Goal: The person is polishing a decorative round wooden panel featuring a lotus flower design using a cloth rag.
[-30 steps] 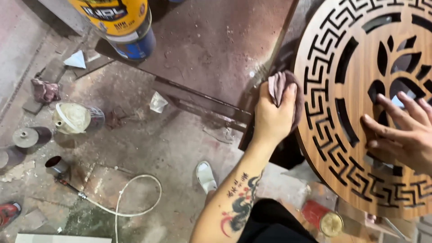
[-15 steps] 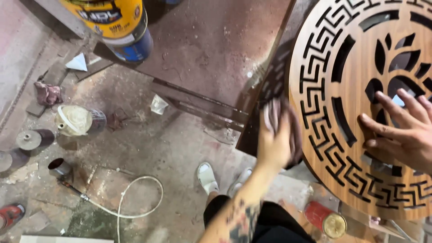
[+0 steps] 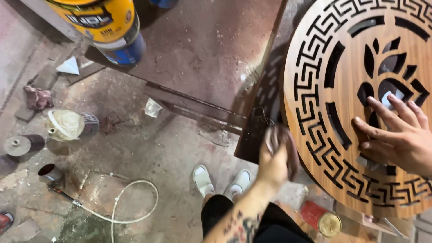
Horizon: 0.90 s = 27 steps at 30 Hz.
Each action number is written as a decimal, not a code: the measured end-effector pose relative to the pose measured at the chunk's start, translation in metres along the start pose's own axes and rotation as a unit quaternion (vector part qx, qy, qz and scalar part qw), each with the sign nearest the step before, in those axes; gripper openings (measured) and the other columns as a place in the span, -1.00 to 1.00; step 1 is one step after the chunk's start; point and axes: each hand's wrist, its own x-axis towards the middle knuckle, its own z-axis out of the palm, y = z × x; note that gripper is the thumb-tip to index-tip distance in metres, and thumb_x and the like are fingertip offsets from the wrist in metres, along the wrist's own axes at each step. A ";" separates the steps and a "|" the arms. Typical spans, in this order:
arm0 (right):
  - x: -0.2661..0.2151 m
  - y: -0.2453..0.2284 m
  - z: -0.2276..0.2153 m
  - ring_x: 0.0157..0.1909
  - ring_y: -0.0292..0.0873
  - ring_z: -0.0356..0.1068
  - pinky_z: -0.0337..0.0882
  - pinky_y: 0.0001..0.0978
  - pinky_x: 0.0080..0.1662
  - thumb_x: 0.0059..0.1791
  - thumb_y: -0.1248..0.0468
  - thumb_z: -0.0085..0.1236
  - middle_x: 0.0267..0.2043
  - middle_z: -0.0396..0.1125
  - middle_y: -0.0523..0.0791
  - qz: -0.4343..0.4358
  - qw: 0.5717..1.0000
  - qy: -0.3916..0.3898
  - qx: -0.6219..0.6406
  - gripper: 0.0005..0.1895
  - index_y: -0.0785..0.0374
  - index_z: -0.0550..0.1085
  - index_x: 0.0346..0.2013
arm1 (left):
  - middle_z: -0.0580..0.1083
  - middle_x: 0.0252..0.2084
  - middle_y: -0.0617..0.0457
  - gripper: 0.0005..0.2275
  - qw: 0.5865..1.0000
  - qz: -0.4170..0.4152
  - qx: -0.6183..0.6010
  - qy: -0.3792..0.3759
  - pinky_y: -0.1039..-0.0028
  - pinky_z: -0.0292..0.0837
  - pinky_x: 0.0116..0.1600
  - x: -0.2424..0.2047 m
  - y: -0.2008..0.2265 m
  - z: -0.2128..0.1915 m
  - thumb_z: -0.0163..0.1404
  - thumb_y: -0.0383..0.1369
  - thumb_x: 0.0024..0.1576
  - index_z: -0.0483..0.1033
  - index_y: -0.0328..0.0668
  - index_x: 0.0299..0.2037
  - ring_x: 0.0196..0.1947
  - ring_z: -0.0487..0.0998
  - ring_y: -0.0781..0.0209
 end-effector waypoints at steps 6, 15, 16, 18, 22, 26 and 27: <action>0.000 -0.014 -0.003 0.69 0.36 0.03 -0.10 0.29 0.63 -0.21 -0.16 0.06 0.60 0.18 0.10 0.004 0.999 0.003 0.033 -0.33 -0.25 0.44 0.21 | 0.47 -0.09 0.04 -0.60 0.991 0.023 0.098 0.086 0.47 0.40 -0.01 0.039 0.031 0.005 -0.33 -0.16 0.39 0.37 -0.20 0.27 -0.18 0.46 0.32; 0.013 -0.012 0.010 0.65 0.47 0.14 0.00 0.40 0.65 -0.20 -0.01 0.17 0.60 0.26 0.15 -0.006 0.999 0.036 0.038 -0.41 -0.11 0.53 0.14 | 0.34 -0.46 0.26 -0.78 0.992 0.087 0.078 0.044 0.61 0.22 -0.47 0.035 0.061 0.014 -0.28 -0.21 0.44 0.36 -0.12 0.04 -0.58 0.30 0.49; 0.015 -0.014 0.008 0.65 0.48 0.15 0.01 0.38 0.66 -0.19 -0.02 0.17 0.58 0.28 0.16 -0.008 0.999 0.039 0.034 -0.42 -0.08 0.54 0.14 | 0.37 -0.39 0.27 -0.74 0.984 0.122 0.119 0.048 0.65 0.22 -0.38 0.042 0.070 0.013 -0.21 -0.16 0.40 0.40 -0.14 0.06 -0.51 0.30 0.51; 0.018 -0.022 -0.001 0.64 0.51 0.15 0.02 0.41 0.62 -0.18 -0.01 0.16 0.59 0.27 0.16 -0.002 0.998 0.031 0.047 -0.42 -0.08 0.54 0.15 | 0.40 -0.35 0.25 -0.77 0.991 0.075 0.104 0.041 0.65 0.27 -0.34 0.017 0.054 0.006 -0.20 -0.18 0.41 0.39 -0.09 0.07 -0.46 0.36 0.51; 0.021 -0.020 0.004 0.61 0.50 0.18 0.09 0.47 0.58 -0.22 0.02 0.19 0.57 0.28 0.16 0.009 0.998 0.040 0.055 -0.39 -0.07 0.54 0.14 | 0.48 -0.29 0.15 -0.79 0.995 0.010 0.100 0.014 0.58 0.42 -0.34 0.006 0.048 -0.003 -0.13 -0.22 0.39 0.41 -0.05 0.13 -0.42 0.49 0.42; 0.021 -0.014 0.007 0.65 0.45 0.12 0.01 0.41 0.61 -0.21 0.02 0.20 0.60 0.24 0.15 -0.014 0.998 0.052 0.033 -0.35 -0.08 0.50 0.21 | 0.46 -0.42 0.13 -0.68 0.997 0.006 0.071 0.043 0.55 0.34 -0.48 0.077 0.079 0.000 -0.06 -0.07 0.29 0.51 -0.12 0.01 -0.53 0.45 0.37; 0.023 -0.018 0.001 0.65 0.43 0.10 -0.01 0.39 0.61 -0.21 -0.04 0.15 0.61 0.21 0.12 -0.009 0.999 0.042 0.033 -0.36 -0.13 0.49 0.19 | 0.44 -0.44 0.12 -0.68 0.997 0.005 0.077 0.031 0.56 0.31 -0.51 0.079 0.082 0.000 -0.09 -0.08 0.31 0.48 -0.17 -0.01 -0.56 0.42 0.37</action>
